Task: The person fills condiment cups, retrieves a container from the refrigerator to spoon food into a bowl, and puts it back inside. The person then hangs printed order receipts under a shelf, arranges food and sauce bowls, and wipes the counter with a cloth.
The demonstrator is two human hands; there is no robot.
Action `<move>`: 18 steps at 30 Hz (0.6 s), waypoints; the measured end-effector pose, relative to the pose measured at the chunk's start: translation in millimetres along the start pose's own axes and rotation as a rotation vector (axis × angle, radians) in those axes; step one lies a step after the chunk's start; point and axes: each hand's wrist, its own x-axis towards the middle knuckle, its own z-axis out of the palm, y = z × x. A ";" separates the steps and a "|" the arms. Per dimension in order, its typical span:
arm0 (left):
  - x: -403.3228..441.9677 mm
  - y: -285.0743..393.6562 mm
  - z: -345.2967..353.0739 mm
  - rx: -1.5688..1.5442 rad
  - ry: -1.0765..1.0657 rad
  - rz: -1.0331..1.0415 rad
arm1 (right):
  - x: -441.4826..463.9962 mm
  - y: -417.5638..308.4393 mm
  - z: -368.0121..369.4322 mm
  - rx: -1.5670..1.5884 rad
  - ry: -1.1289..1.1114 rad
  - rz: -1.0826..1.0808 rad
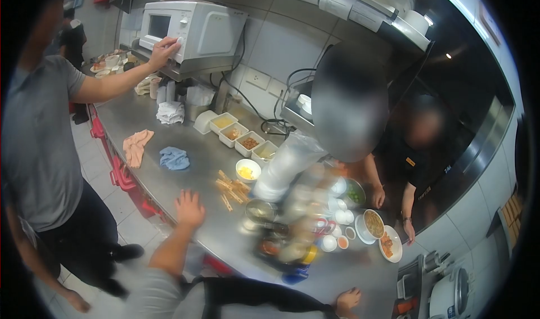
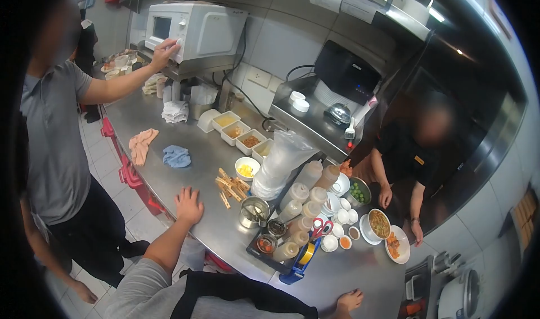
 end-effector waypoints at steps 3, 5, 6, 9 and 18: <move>0.0 0.4 -0.1 -0.001 0.000 0.004 | 0.4 -0.7 -2.2 0.002 -0.022 0.012; 0.4 0.5 0.2 0.001 -0.003 0.003 | 0.4 -1.1 -2.4 0.000 -0.031 0.017; 0.5 0.3 0.3 0.001 -0.005 0.003 | 0.3 -1.3 -2.2 0.001 -0.030 0.017; 0.6 -0.1 1.0 0.003 0.006 0.007 | 0.5 -2.2 -2.1 0.004 -0.028 0.014; 0.5 -1.7 1.6 -0.010 0.017 0.017 | -1.0 -2.6 -1.7 -0.004 -0.014 0.007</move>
